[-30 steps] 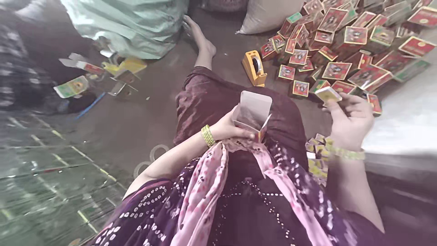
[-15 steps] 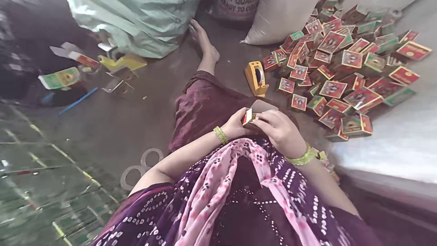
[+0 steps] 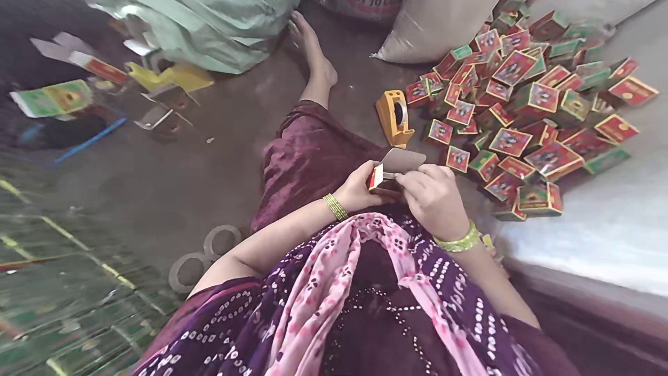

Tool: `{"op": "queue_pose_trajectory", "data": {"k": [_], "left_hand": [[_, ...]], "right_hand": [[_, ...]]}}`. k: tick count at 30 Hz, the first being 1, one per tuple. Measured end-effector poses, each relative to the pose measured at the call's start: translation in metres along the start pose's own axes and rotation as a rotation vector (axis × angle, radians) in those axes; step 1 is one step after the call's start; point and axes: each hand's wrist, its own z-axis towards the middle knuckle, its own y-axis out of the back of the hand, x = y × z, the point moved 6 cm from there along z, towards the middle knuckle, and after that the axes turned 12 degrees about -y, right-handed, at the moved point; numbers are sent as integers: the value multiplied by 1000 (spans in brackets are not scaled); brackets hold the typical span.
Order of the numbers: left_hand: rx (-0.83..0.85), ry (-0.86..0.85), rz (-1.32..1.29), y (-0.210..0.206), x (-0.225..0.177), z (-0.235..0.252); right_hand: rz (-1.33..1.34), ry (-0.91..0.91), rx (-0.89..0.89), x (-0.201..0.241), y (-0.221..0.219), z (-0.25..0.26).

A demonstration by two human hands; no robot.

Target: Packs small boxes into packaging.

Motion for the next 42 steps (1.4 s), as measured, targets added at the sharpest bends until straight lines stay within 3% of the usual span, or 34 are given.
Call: {"op": "queue_pose_trajectory", "data": {"k": [7,12,15,17,20,23,26,28,30,33,35,42], "left_hand": [[-87,-35,-75,4,-4,-1],[-55,6,-5,1,-2,-3],[-151,33,-54,3,-2,-6],[-240,-88,-91,7,-10,-7],[-275,-358,-103,10,-23,-11],[-211,-468,-187,7,-28,-11],[-130,-509,-140,2,-27,-12],[-99,-515,-140,0,-25,-13],[-78,-447,-209,-2,-21,-12],[-104,-220,-323,-2,-16,-9],[-144,-110,-357,0,-12,-7],[-101,-171,-341,0,-13,-8]], "right_hand": [[59,-87,34,-14,4,8],[8,-89,67,-11,0,3],[46,-127,84,-18,2,1],[236,-178,10,-27,6,-1],[845,-419,-87,-48,-4,-10],[1460,-819,87,-48,-37,-16],[1689,-931,336,-30,-60,-17],[1683,-918,388,-22,-64,-16],[1562,-851,285,-28,-56,-13],[1294,-619,105,-39,-32,-7],[1194,-460,149,-38,-22,-4],[790,-273,168,-23,-12,2]]}}
